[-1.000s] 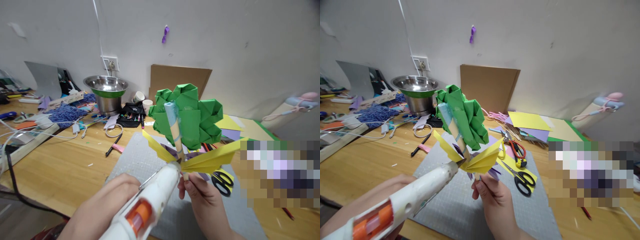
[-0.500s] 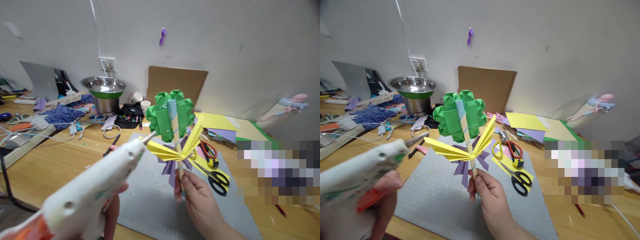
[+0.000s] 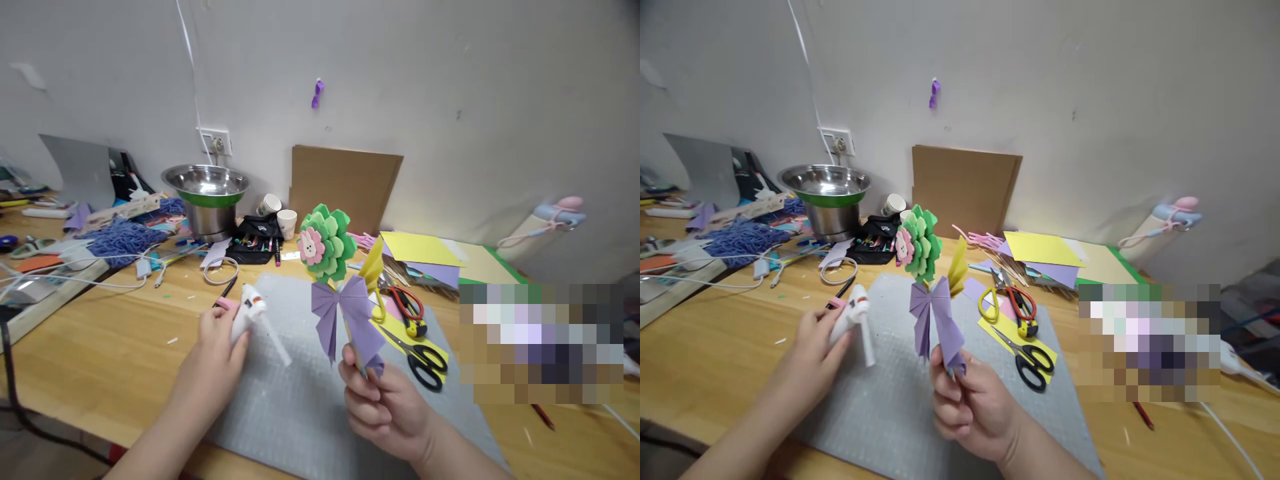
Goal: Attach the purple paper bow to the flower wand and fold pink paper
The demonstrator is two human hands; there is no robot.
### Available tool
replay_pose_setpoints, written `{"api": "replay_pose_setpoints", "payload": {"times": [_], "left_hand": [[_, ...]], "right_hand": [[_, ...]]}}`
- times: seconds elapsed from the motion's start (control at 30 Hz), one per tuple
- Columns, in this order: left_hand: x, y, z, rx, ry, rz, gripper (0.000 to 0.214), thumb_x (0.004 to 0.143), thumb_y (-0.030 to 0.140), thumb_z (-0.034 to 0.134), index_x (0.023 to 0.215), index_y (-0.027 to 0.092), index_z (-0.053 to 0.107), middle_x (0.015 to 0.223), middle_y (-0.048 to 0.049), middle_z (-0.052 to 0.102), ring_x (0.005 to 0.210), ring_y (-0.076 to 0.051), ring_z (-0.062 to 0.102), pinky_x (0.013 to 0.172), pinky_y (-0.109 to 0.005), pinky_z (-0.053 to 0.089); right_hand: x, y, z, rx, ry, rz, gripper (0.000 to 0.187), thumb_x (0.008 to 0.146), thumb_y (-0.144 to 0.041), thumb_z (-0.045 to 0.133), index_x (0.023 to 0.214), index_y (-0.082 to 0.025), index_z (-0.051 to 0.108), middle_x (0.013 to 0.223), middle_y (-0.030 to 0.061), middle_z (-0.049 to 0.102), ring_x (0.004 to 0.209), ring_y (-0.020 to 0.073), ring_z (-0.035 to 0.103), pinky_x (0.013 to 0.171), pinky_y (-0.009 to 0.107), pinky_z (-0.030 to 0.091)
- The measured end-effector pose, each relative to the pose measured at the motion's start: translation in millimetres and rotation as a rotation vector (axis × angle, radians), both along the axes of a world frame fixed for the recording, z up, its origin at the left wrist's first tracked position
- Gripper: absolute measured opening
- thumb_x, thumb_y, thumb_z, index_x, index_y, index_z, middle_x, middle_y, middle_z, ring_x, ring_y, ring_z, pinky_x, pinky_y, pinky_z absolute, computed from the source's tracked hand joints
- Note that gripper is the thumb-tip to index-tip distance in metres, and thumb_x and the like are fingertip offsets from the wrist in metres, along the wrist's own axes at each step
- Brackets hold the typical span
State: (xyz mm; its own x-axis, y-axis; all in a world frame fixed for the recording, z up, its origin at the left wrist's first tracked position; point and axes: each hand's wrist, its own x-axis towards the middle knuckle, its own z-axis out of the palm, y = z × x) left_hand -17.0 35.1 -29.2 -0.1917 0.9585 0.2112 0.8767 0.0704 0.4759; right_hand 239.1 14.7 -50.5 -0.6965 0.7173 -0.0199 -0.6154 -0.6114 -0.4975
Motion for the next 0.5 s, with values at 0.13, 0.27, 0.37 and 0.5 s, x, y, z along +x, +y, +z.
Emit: {"api": "replay_pose_setpoints", "payload": {"times": [0.13,0.27,0.37,0.5], "left_hand": [[12,15,-7.6,-0.076,0.058,-0.16,0.036,0.09,0.024,0.04,0.122,0.017,0.053,0.118,-0.0133,0.046,0.094,-0.027,0.062,0.08,-0.041,0.05],[19,30,-10.8,-0.107,0.089,-0.206,0.036,0.089,0.021,0.041,0.123,0.016,0.051,0.122,-0.0156,0.045,0.092,-0.028,0.062,0.079,-0.042,0.048],[20,40,-14.6,-0.113,0.061,-0.217,0.032,0.087,0.02,0.045,0.117,0.016,0.055,0.121,-0.0166,0.048,0.094,-0.031,0.061,0.078,-0.044,0.048],[22,41,-4.0,-0.082,-0.085,-0.237,0.029,0.077,0.014,0.054,0.104,0.014,0.062,0.112,-0.0174,0.056,0.108,-0.039,0.054,0.09,-0.053,0.041]], "right_hand": [[0,-1,-2.1,0.018,0.037,0.115,0.026,0.076,-0.039,0.072,0.088,-0.023,0.056,0.052,-0.0127,0.042,0.03,0.0012,0.012,0.031,0.012,0.022],[0,0,-2.0,0.028,0.059,0.146,0.023,0.082,-0.034,0.063,0.073,-0.022,0.046,0.048,-0.0129,0.038,0.029,0.0021,0.01,0.031,0.013,0.024],[1,1,-3.4,0.047,0.086,0.156,0.03,0.084,-0.034,0.06,0.068,-0.023,0.038,0.044,-0.0136,0.036,0.027,0.0027,0.009,0.031,0.013,0.025],[4,2,-6.4,0.082,0.122,0.159,0.034,0.085,-0.041,0.059,0.068,-0.023,0.036,0.046,-0.0131,0.041,0.027,0.0026,0.013,0.032,0.015,0.026]]}}
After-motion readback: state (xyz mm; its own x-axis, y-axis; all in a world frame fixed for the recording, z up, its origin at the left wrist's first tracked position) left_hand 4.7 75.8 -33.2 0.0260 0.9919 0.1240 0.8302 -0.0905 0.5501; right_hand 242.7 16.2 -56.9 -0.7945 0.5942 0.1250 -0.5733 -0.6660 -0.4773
